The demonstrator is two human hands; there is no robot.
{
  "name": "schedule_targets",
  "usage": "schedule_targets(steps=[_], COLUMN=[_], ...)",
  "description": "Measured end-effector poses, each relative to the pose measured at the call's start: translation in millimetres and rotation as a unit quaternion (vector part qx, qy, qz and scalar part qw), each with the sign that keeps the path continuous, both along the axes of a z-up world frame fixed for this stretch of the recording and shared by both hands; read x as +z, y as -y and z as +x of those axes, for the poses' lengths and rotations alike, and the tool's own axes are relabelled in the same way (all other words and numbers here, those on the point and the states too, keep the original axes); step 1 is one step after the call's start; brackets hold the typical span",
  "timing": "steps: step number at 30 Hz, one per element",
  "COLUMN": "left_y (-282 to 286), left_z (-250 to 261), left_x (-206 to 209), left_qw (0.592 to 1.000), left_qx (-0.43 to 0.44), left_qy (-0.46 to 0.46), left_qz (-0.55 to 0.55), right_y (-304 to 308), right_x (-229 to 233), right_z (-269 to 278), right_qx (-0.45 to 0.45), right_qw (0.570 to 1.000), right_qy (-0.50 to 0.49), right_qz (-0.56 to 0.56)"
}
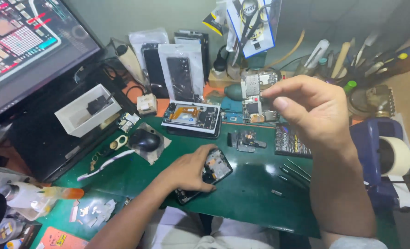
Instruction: The person disassembles a smartphone, removing the back cover and internal components. They use a screwdriver to remove screws and a flashlight to inspect the internal circuit board and battery area. The person then removes a small circuit board from the phone and places it on the workbench.
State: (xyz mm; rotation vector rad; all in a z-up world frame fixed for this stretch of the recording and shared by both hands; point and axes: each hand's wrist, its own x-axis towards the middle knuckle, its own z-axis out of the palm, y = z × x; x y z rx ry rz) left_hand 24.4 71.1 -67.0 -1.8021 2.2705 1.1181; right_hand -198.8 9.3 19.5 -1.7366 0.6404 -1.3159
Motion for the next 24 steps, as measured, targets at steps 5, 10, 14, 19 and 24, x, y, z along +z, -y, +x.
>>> schedule_targets(steps=[5, 10, 14, 19, 24], left_y=[4.9, 11.0, 15.4, 16.5, 14.9], left_z=[0.4, 3.2, 11.1, 15.9, 12.0], left_x=[-6.2, -12.1, -23.5, -29.7, -23.0], left_qw=[0.993, 0.978, 0.963, 0.967, 0.978], left_qx=[-0.095, -0.153, -0.187, -0.171, -0.161], left_qy=[0.011, 0.029, 0.007, -0.054, -0.024], left_qz=[-0.073, -0.141, -0.195, -0.18, -0.132], right_y=[-2.5, -5.4, -5.8, -7.2, -5.7], right_x=[2.5, 5.0, 5.7, 8.6, 10.1], right_z=[3.1, 4.0, 5.1, 7.1, 6.1], right_qx=[0.06, 0.059, 0.058, 0.057, 0.065], right_qw=[0.996, 0.997, 0.997, 0.996, 0.991], right_qy=[0.032, 0.022, 0.011, 0.001, 0.013], right_qz=[0.055, 0.054, 0.057, 0.073, 0.113])
